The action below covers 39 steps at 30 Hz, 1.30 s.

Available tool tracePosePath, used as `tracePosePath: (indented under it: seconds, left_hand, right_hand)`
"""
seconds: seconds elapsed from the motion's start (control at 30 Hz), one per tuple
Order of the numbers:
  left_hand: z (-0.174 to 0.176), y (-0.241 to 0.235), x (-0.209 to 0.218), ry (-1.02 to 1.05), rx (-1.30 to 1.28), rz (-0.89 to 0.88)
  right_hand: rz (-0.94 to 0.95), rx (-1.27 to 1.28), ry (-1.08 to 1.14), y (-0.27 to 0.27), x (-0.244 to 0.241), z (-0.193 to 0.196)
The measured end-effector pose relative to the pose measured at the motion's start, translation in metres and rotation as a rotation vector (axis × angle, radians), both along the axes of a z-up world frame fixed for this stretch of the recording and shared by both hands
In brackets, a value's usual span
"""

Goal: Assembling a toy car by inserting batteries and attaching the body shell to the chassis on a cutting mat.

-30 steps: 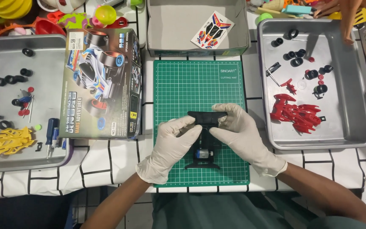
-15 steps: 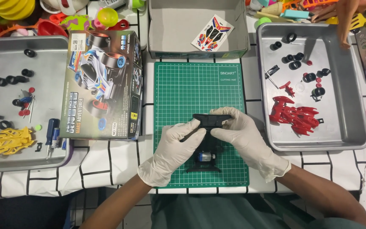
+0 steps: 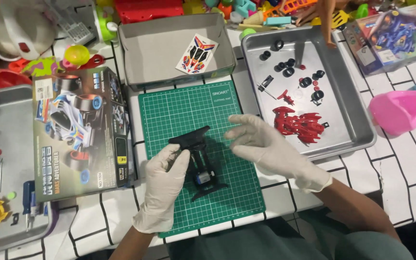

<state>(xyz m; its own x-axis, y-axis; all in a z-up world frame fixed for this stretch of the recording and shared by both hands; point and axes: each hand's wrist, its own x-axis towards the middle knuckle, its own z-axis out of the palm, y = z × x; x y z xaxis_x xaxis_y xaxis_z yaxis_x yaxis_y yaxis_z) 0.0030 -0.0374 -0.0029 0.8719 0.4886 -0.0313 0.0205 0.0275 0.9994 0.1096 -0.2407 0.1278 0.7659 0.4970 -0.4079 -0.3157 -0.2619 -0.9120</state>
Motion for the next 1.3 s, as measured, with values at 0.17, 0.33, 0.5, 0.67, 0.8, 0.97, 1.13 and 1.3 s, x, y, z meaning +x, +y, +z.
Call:
tracePosePath:
  seconds: [0.17,0.33,0.5,0.67,0.8,0.97,1.13,1.3]
  left_hand:
    - [0.047,0.001,0.003,0.244,-0.139,-0.011]
    - [0.039,0.007,0.0,0.262,0.003,-0.038]
    - [0.045,0.007,0.0,0.273,0.008,-0.05]
    - [0.039,0.007,0.001,0.274,0.064,-0.061]
    - [0.037,0.008,0.001,0.246,0.014,-0.067]
    - [0.037,0.007,0.002,0.263,0.034,-0.067]
    - [0.039,0.008,0.002,0.256,0.052,-0.092]
    - [0.037,0.008,0.001,0.251,0.049,-0.096]
  right_hand:
    - [-0.07,-0.744,-0.043,-0.026,0.037,0.073]
    - [-0.146,-0.861,-0.384,-0.109,0.101,-0.008]
    - [-0.073,-0.902,-0.472,-0.106,0.116,-0.021]
    - [0.188,-0.916,-0.549,-0.091,0.131,-0.046]
    - [0.114,-0.881,-0.472,-0.087,0.122,-0.012]
    - [-0.048,-1.002,-0.614,-0.149,0.155,-0.051]
    - [0.07,-1.058,-0.596,-0.149,0.154,-0.064]
    - [0.038,-0.887,-0.552,-0.116,0.134,-0.028]
